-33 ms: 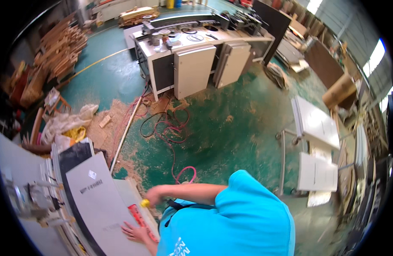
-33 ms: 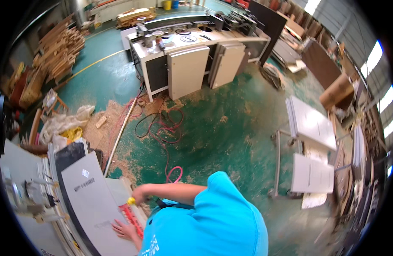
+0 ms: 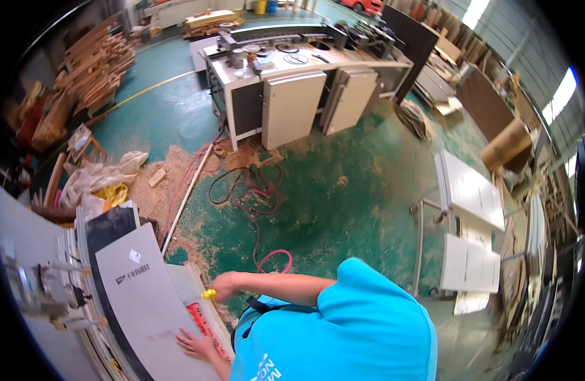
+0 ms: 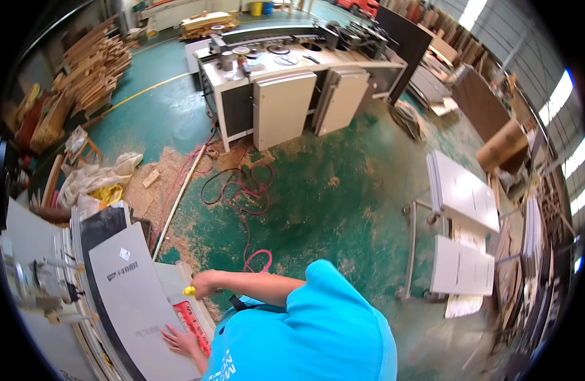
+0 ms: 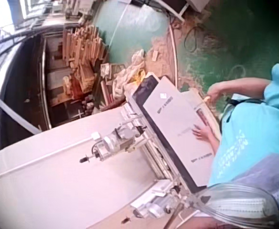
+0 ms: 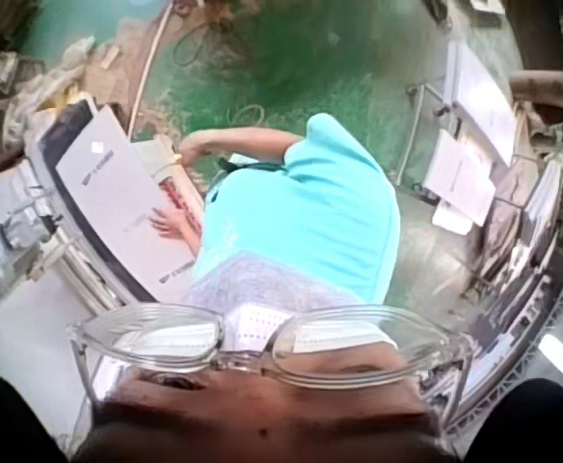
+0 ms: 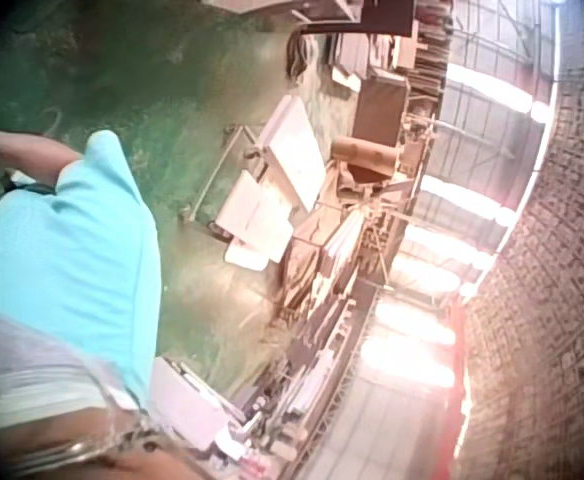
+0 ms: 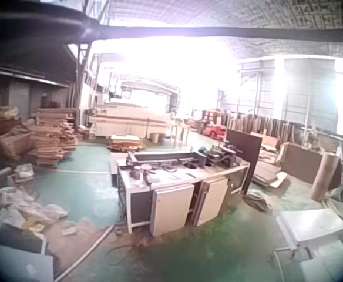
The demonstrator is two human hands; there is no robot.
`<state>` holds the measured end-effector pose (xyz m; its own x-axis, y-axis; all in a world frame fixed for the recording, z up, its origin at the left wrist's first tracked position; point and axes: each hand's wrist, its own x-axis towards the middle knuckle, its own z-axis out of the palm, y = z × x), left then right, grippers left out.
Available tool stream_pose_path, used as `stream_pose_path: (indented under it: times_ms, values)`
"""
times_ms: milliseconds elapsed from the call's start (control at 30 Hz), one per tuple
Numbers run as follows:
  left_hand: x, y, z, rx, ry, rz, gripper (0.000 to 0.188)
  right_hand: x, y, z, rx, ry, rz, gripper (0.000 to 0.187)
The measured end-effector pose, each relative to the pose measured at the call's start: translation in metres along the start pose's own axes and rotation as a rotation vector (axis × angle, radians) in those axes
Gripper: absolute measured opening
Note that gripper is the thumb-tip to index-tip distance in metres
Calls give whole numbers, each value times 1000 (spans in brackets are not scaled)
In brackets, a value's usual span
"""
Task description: The person picks up a wood panel from a stack, places it onto a drilling machine, uses a yellow air duster to clear debris, and then operates the machine to drill holes into the panel.
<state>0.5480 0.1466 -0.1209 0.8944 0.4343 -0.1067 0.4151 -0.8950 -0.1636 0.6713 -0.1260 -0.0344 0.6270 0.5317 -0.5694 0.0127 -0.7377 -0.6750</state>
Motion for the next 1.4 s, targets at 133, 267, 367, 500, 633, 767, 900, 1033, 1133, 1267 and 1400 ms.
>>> stream_pose_path:
  times_ms: [133, 267, 367, 500, 633, 767, 900, 1033, 1133, 1267, 1400]
  values:
    - [12, -14, 27, -88, 161, 53, 83, -22, -12, 13, -58, -226, -158, 35]
    - [7, -24, 43, -132, 213, 4, 82, -26, -1, 2, -61, -288, -135, 38]
    - [5, -23, 61, -179, 207, 12, 82, -27, 31, -22, 94, 86, 143, 42]
    - [21, 13, 51, -619, -208, 284, 79, -34, 28, -20, 178, 281, 57, 47]
    - [-23, 131, -66, -1290, -562, 509, 68, -29, -5, 13, 392, 685, -122, 41]
    - [-29, 159, -74, -1867, -461, 429, 59, -61, -37, -4, 256, 652, -292, 47]
    - [-19, 125, -113, -1908, -410, 311, 37, -51, 7, -69, 233, 425, -577, 45]
    - [-33, 52, -88, -1522, -245, 155, 18, -21, 24, -146, 1185, 759, -363, 20]
    - [-78, 12, -126, -904, -278, 195, 32, 24, 65, -167, 1140, 980, -204, 14]
    - [-145, -48, -108, -837, -336, -67, 43, 79, 58, -130, 1229, 822, -109, 6]
    - [-212, -136, -66, -937, -379, -759, 46, 145, -32, -32, 836, 361, -218, 20]
